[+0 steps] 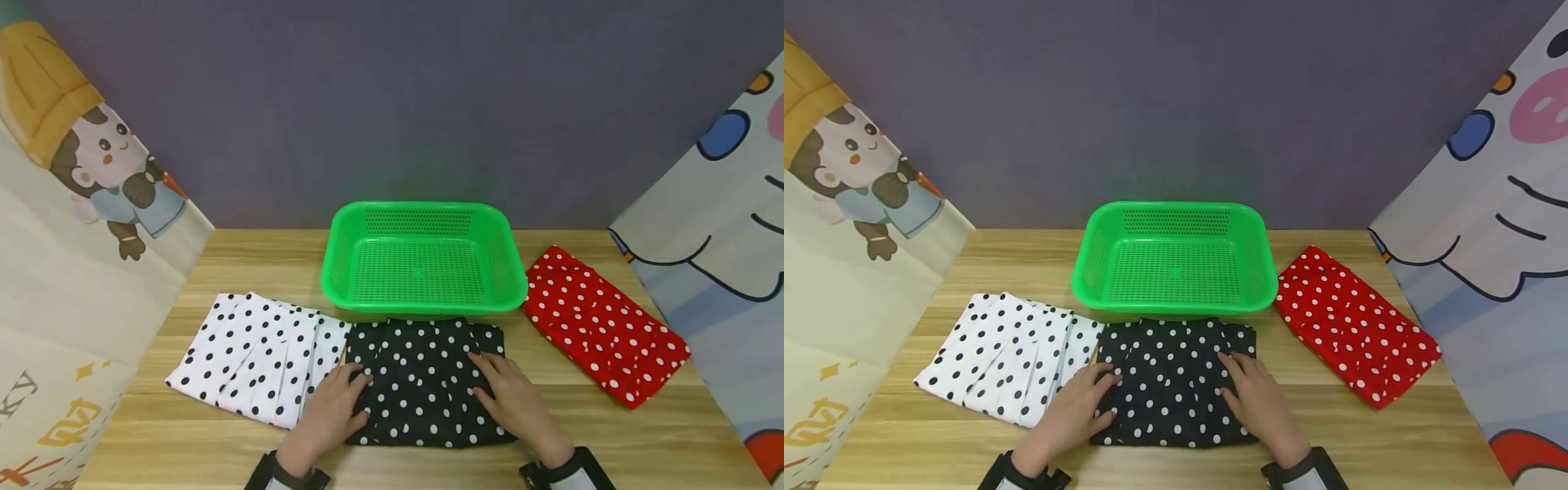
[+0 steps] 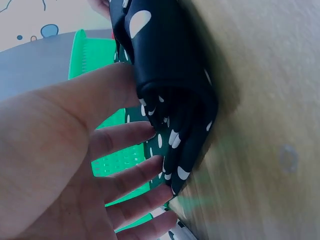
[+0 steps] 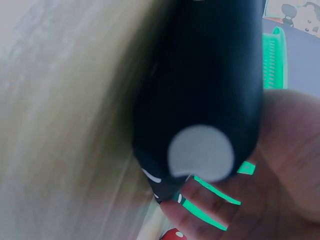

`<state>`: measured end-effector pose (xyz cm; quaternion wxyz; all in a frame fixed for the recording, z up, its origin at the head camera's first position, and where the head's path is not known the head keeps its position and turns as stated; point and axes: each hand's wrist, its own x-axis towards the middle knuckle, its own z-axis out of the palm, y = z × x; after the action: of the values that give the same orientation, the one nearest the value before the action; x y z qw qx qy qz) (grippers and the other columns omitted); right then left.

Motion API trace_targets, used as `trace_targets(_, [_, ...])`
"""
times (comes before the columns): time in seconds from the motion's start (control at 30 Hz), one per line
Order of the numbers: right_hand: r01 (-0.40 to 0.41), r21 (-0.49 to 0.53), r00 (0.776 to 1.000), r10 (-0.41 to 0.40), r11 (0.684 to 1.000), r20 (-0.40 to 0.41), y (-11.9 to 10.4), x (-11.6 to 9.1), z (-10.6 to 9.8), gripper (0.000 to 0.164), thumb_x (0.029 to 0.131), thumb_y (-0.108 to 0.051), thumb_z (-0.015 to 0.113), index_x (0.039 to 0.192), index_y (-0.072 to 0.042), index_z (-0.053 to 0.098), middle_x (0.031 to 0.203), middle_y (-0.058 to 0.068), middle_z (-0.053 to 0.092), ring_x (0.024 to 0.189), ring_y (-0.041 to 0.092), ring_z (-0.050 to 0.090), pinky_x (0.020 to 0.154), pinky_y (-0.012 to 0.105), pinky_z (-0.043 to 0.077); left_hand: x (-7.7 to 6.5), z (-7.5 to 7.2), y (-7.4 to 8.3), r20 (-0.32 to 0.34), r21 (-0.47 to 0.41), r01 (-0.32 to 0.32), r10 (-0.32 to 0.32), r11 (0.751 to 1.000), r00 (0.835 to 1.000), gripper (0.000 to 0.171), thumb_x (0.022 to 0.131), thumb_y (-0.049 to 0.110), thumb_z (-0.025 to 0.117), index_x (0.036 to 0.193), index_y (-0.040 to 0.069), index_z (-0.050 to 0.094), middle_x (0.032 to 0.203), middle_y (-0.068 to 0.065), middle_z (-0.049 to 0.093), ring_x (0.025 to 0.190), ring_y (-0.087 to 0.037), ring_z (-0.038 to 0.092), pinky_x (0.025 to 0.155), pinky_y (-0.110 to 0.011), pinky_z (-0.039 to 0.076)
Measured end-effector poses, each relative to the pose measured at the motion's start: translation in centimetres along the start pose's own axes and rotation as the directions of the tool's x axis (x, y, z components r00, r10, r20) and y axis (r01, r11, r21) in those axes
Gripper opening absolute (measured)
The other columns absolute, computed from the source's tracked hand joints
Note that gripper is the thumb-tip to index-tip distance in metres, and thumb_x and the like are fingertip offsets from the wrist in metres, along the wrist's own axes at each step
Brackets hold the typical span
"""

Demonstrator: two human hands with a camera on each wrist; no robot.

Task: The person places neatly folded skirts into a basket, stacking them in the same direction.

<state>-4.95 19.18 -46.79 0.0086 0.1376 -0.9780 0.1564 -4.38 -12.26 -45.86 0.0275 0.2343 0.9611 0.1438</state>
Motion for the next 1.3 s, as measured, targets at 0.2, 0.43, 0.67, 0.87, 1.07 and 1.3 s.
trace_targets(0.2, [-0.015, 0.035, 0.999, 0.014, 0.999, 0.030, 0.0, 0.2, -0.3, 0.060, 0.076, -0.026, 0.074, 0.130, -0.014, 0.051, 0.123, 0.015, 0.053, 0.109, 0.032, 0.053, 0.085, 0.048, 0.049, 0.4, -0.2, 0.1, 0.011, -0.011, 0.019, -0.019, 1.000, 1.000, 0.048, 0.075, 0.034, 0.071, 0.116, 0.010, 0.061, 0.123, -0.014, 0.052, 0.110, -0.029, 0.051, 0.092, -0.043, 0.045])
trace_targets(0.43, [-0.043, 0.097, 0.999, 0.040, 0.994, 0.034, 0.3, 0.6, -1.1, 0.058, 0.077, -0.022, 0.073, 0.129, -0.010, 0.051, 0.123, 0.016, 0.053, 0.111, 0.034, 0.053, 0.087, 0.051, 0.047, 1.9, -0.6, 0.2, -0.009, -0.009, 0.086, -0.086, 0.996, 0.996, 0.046, 0.075, 0.033, 0.072, 0.111, 0.008, 0.061, 0.110, -0.013, 0.057, 0.093, -0.025, 0.056, 0.073, -0.037, 0.050])
trace_targets(0.67, [-0.145, 0.104, 0.989, 0.145, 0.984, 0.010, 0.6, 1.2, -1.5, 0.057, 0.079, -0.019, 0.071, 0.127, 0.001, 0.049, 0.118, 0.026, 0.051, 0.102, 0.039, 0.054, 0.082, 0.053, 0.048, 2.9, -0.9, 0.4, -0.020, -0.081, 0.258, -0.261, 0.963, 0.965, 0.055, 0.075, 0.031, 0.073, 0.116, -0.001, 0.057, 0.110, -0.022, 0.056, 0.090, -0.030, 0.058, 0.067, -0.039, 0.053])
trace_targets(0.87, [-0.236, 0.100, 0.971, 0.233, 0.966, 0.045, 0.7, 1.6, -1.9, 0.063, 0.079, -0.022, 0.070, 0.126, 0.011, 0.046, 0.114, 0.031, 0.050, 0.098, 0.042, 0.054, 0.082, 0.054, 0.048, 3.4, -1.0, 0.7, -0.008, -0.110, 0.391, -0.394, 0.914, 0.919, 0.067, 0.071, 0.036, 0.076, 0.117, -0.009, 0.054, 0.103, -0.026, 0.054, 0.084, -0.031, 0.058, 0.061, -0.039, 0.053])
trace_targets(1.07, [-0.327, 0.073, 0.936, 0.313, 0.942, 0.161, 0.7, 1.9, -2.0, 0.071, 0.079, -0.030, 0.069, 0.127, 0.014, 0.042, 0.114, 0.033, 0.046, 0.092, 0.039, 0.055, 0.079, 0.054, 0.049, 3.7, -1.1, 1.0, 0.027, -0.150, 0.451, -0.452, 0.880, 0.892, 0.075, 0.067, 0.036, 0.079, 0.117, -0.014, 0.052, 0.103, -0.028, 0.051, 0.077, -0.032, 0.058, 0.058, -0.038, 0.053])
trace_targets(1.3, [-0.350, 0.090, 0.924, 0.328, 0.932, 0.194, 0.7, 2.0, -1.8, 0.076, 0.079, -0.029, 0.069, 0.129, 0.018, 0.036, 0.113, 0.034, 0.042, 0.084, 0.034, 0.054, 0.072, 0.049, 0.052, 4.1, -0.5, 1.4, 0.015, -0.134, 0.453, -0.456, 0.881, 0.890, 0.075, 0.065, 0.032, 0.081, 0.115, -0.015, 0.052, 0.101, -0.028, 0.050, 0.073, -0.032, 0.056, 0.054, -0.038, 0.050])
